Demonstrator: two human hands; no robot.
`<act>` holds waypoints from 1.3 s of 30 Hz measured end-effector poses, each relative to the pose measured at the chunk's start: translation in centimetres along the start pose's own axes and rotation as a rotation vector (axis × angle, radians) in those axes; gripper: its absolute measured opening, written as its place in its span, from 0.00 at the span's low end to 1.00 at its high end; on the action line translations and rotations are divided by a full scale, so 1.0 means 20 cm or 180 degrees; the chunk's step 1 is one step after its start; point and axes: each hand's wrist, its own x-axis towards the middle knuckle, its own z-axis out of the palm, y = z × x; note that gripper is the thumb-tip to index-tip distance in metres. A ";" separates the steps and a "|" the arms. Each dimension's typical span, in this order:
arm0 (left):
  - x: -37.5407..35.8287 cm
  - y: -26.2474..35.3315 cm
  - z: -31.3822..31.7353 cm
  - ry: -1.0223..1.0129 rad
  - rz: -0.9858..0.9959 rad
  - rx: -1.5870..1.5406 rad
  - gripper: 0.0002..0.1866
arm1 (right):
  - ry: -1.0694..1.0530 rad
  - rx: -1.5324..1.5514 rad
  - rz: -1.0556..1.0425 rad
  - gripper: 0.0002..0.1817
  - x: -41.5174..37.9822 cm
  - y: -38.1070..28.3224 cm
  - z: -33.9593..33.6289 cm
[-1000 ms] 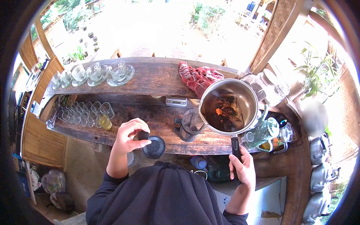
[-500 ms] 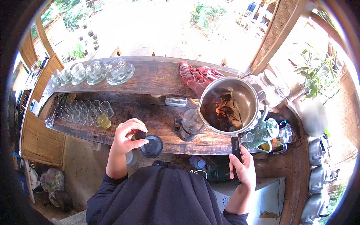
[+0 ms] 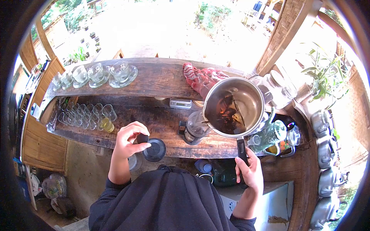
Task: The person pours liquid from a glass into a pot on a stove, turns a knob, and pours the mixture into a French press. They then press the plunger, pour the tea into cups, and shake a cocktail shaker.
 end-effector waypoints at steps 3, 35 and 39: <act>0.00 0.00 0.00 -0.0026 -0.0001 -0.0031 0.18 | -0.0019 -0.0017 -0.0006 0.20 0.00 0.01 0.00; -0.03 0.01 0.01 0.0024 -0.0103 -0.0044 0.19 | 0.0116 -0.0266 0.0101 0.23 -0.01 0.01 0.01; -0.03 0.00 0.01 0.0028 -0.0137 -0.0051 0.18 | 0.0110 -0.0296 0.0043 0.24 0.00 0.03 0.01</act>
